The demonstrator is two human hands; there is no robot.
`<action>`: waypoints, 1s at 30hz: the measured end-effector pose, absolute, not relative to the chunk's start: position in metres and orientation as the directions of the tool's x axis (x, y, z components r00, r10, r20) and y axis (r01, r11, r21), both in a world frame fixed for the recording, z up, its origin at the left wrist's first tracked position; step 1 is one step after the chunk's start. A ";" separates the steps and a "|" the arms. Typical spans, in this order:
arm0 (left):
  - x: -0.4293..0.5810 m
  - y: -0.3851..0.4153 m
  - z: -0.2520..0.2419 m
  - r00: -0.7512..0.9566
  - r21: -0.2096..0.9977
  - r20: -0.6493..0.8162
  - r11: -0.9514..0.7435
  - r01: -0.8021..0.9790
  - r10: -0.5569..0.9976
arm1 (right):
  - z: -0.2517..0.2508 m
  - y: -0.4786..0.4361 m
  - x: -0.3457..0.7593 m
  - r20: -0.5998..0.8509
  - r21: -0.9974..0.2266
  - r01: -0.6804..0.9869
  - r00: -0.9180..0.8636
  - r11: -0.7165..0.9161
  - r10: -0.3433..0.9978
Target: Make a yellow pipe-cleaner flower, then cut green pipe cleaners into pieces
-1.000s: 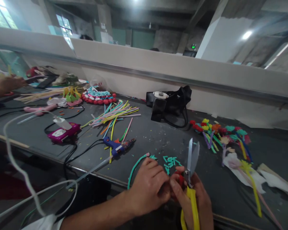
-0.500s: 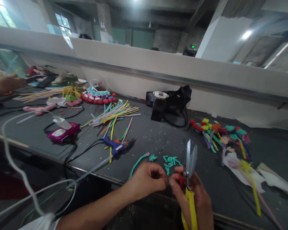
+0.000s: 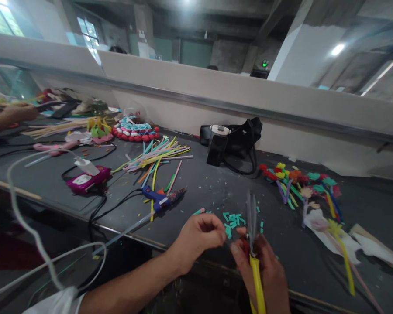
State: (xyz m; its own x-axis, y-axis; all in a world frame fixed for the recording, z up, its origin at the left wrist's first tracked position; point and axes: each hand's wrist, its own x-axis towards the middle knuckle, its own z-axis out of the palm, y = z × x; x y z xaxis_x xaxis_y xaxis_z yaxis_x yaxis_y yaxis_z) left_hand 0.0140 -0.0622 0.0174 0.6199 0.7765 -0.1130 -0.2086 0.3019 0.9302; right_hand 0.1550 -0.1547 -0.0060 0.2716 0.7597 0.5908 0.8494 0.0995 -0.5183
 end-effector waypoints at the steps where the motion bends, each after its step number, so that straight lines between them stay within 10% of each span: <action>1: 0.013 -0.061 0.020 0.574 0.907 -0.090 0.305 -0.292 0.814 | -0.009 -0.155 0.155 0.601 -0.500 0.857 0.240 0.125 0.763; 8: 0.008 -0.055 0.025 0.399 0.734 -0.077 0.323 -0.598 0.914 | -0.024 -0.160 0.137 0.554 -0.453 0.887 0.203 0.088 0.808; 30: 0.008 -0.062 0.019 0.437 0.675 -0.041 0.347 -0.651 0.899 | -0.039 -0.160 0.130 0.557 -0.439 0.898 0.244 0.033 0.794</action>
State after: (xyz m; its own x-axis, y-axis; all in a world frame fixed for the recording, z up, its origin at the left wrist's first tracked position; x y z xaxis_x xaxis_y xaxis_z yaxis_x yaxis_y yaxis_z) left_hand 0.0081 -0.0618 0.0188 0.4369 0.8986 -0.0409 -0.6511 0.3473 0.6749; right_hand 0.1299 -0.1596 -0.0393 0.2435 0.7941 0.5569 0.8979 0.0325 -0.4391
